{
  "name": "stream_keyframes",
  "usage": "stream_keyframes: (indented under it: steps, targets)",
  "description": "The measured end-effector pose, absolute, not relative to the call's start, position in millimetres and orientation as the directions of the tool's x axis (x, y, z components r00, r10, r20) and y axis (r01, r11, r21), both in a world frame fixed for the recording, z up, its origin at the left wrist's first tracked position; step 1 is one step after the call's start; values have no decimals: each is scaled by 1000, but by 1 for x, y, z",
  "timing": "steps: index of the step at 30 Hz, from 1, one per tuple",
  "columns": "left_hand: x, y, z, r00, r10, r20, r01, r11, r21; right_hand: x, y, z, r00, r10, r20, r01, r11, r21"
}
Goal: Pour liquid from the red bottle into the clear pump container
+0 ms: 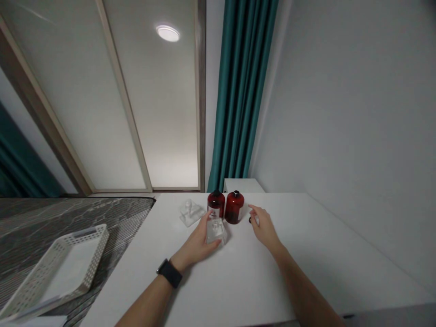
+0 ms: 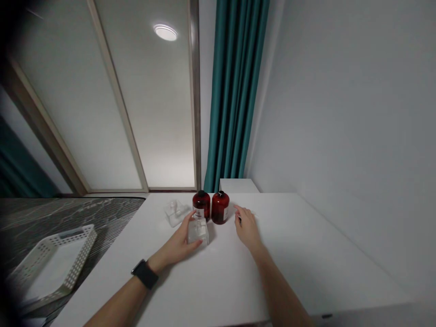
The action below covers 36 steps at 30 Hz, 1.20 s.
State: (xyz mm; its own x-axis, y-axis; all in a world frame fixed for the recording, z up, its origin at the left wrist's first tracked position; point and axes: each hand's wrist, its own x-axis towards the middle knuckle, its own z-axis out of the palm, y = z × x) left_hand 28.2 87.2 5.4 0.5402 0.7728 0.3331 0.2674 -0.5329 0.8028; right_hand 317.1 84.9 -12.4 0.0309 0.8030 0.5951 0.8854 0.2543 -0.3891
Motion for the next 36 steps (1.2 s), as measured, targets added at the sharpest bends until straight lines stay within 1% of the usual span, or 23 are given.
stream_keyframes:
  steps: [8,12,17,24,26,31,36]
  targets:
    - [29,87,7,532,779,333,279,-533,799,327,85,-17,57,844,533,957,106,-271]
    - [28,89,4,513,793,329,278,-516,810,329,86,-22,45,867,497,968,84,-235]
    - [29,89,3,509,794,332,291,-522,802,329,86,-24,27,884,467,970,89,-225]
    - [29,88,4,511,794,330,309,-528,791,314,83,-23,-35,886,462,954,168,-250]
    - [29,88,4,514,792,329,316,-531,786,317,85,-21,-13,882,472,948,161,-274]
    - [29,87,7,519,796,313,306,-514,801,347,91,-18,186,858,478,935,-6,-355]
    - [30,87,9,499,812,302,308,-492,815,364,94,-26,266,863,429,918,-91,-386]
